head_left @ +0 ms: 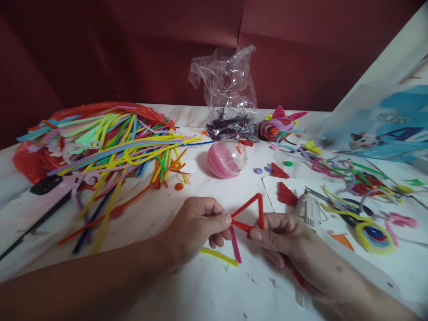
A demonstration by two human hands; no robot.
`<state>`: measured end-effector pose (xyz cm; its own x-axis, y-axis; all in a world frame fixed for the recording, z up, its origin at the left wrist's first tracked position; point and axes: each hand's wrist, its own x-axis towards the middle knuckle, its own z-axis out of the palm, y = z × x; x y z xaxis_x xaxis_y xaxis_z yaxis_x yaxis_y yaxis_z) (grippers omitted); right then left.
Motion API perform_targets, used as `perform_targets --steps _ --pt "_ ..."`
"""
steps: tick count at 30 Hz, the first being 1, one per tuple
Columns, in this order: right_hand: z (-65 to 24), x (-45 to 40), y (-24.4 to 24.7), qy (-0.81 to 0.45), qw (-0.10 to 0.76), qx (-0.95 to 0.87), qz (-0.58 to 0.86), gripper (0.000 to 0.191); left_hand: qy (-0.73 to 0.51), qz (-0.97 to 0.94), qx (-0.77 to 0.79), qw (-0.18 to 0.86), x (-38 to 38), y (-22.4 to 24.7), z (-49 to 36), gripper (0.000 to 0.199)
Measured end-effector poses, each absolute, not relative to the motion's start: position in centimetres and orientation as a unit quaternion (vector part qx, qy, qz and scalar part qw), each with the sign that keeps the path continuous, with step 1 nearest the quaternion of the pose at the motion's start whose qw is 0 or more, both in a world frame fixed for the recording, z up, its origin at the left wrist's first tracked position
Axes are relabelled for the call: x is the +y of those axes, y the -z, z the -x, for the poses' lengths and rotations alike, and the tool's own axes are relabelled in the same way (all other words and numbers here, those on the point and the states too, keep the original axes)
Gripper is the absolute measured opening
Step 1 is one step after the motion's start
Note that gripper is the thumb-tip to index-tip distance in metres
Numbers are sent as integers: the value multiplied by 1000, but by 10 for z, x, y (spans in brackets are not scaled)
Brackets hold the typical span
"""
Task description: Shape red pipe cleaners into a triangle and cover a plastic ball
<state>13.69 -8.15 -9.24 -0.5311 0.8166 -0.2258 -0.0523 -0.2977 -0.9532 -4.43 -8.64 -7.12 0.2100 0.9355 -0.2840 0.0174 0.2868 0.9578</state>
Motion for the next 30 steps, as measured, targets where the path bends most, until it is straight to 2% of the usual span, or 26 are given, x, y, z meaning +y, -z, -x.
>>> perform_targets --steps 3,8,21,30 --pt "-136 -81 90 -722 305 -498 372 46 -375 -505 501 594 -87 72 45 16" --pt "-136 -80 89 -720 304 -494 380 48 -348 -521 478 616 -83 74 47 22" --pt "-139 -78 85 -735 277 -491 376 49 -318 -553 546 542 -82 77 49 17" --pt "-142 -74 85 -723 289 -490 392 44 -310 -571 534 541 -77 82 53 18"
